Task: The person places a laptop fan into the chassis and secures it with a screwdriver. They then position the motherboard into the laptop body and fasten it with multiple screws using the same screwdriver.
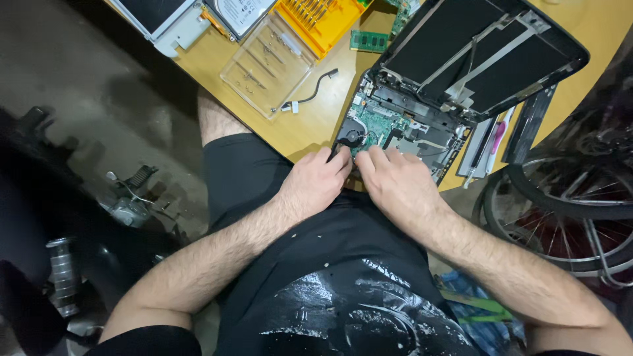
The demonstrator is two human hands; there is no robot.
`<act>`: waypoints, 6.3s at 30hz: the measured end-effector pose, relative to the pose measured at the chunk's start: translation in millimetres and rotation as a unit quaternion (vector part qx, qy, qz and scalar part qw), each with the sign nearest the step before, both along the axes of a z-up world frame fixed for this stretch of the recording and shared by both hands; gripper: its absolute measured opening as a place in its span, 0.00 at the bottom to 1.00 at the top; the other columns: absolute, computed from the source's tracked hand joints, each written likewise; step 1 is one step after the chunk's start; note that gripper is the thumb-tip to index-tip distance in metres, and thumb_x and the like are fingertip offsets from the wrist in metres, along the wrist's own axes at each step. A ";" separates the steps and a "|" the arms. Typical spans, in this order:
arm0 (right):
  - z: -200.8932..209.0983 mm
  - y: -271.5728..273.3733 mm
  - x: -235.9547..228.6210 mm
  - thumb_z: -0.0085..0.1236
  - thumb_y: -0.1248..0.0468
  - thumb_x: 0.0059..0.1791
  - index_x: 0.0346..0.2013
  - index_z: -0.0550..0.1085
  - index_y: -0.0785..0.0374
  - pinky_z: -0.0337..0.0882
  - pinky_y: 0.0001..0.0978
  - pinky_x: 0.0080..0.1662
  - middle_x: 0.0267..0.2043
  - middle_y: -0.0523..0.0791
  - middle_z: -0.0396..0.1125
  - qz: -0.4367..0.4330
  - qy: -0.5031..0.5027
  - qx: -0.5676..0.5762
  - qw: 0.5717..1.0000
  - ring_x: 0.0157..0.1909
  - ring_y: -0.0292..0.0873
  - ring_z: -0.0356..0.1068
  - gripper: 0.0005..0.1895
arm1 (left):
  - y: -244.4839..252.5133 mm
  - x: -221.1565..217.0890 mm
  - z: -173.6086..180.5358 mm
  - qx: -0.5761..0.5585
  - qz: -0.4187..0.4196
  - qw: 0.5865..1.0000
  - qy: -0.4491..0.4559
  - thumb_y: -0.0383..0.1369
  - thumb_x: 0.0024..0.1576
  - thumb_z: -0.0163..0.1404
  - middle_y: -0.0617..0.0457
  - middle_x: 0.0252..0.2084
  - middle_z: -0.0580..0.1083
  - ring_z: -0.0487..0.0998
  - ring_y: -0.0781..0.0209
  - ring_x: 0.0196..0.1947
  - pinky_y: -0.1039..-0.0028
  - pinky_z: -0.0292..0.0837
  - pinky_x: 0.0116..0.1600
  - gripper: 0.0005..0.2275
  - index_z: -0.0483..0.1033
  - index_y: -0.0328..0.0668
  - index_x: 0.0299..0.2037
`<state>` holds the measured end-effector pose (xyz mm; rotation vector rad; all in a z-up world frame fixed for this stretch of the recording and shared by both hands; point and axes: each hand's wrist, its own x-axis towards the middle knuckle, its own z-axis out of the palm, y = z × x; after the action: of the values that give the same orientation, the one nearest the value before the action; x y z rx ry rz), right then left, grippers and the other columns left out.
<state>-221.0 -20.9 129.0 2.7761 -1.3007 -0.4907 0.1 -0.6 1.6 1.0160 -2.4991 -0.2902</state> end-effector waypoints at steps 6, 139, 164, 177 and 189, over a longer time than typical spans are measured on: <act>19.2 -13.4 13.3 0.51 0.51 0.70 0.39 0.81 0.51 0.82 0.36 0.38 0.26 0.36 0.77 -0.107 0.021 0.057 0.992 0.29 0.42 0.83 0.20 | -0.2 -1.1 -0.4 -0.006 -0.001 1.000 0.008 0.34 0.68 0.55 0.46 0.54 0.74 0.76 0.51 0.43 0.61 0.75 0.41 0.08 0.85 0.43 0.51; -32.7 69.9 -84.7 0.77 0.65 0.61 0.56 0.88 0.60 0.86 0.43 0.49 0.48 0.46 0.77 -0.288 -0.267 0.068 0.917 0.50 0.53 0.84 0.09 | -59.5 -65.3 5.5 0.032 -0.100 0.988 0.116 0.39 0.56 0.77 0.46 0.61 0.78 0.77 0.43 0.72 0.48 0.72 0.78 0.20 0.85 0.43 0.54; -33.8 57.2 -67.7 0.69 0.60 0.65 0.54 0.87 0.58 0.85 0.37 0.43 0.45 0.43 0.75 -0.249 -0.109 0.083 0.959 0.42 0.45 0.84 0.07 | -57.6 -67.3 1.9 0.043 -0.085 0.989 0.114 0.40 0.52 0.81 0.49 0.60 0.78 0.77 0.45 0.72 0.49 0.72 0.77 0.23 0.86 0.44 0.54; -26.4 40.7 -56.2 0.63 0.61 0.66 0.50 0.84 0.61 0.85 0.37 0.40 0.44 0.41 0.73 -0.237 -0.074 0.104 0.963 0.42 0.46 0.86 0.08 | -57.0 -67.8 0.9 0.035 -0.078 0.990 0.110 0.40 0.50 0.82 0.50 0.60 0.78 0.77 0.46 0.72 0.50 0.73 0.76 0.23 0.86 0.45 0.52; -11.4 22.4 -48.2 0.57 0.61 0.67 0.53 0.83 0.65 0.86 0.49 0.36 0.38 0.50 0.79 -0.315 -0.074 0.181 0.929 0.38 0.58 0.88 0.11 | -56.0 -68.4 5.1 0.043 -0.077 0.991 0.100 0.40 0.53 0.80 0.50 0.61 0.80 0.77 0.46 0.72 0.50 0.71 0.77 0.21 0.87 0.45 0.53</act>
<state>-269.2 1.5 117.6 2.6335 -2.3746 -0.5998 -68.3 -56.6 6.7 0.7833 -2.4029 -0.5244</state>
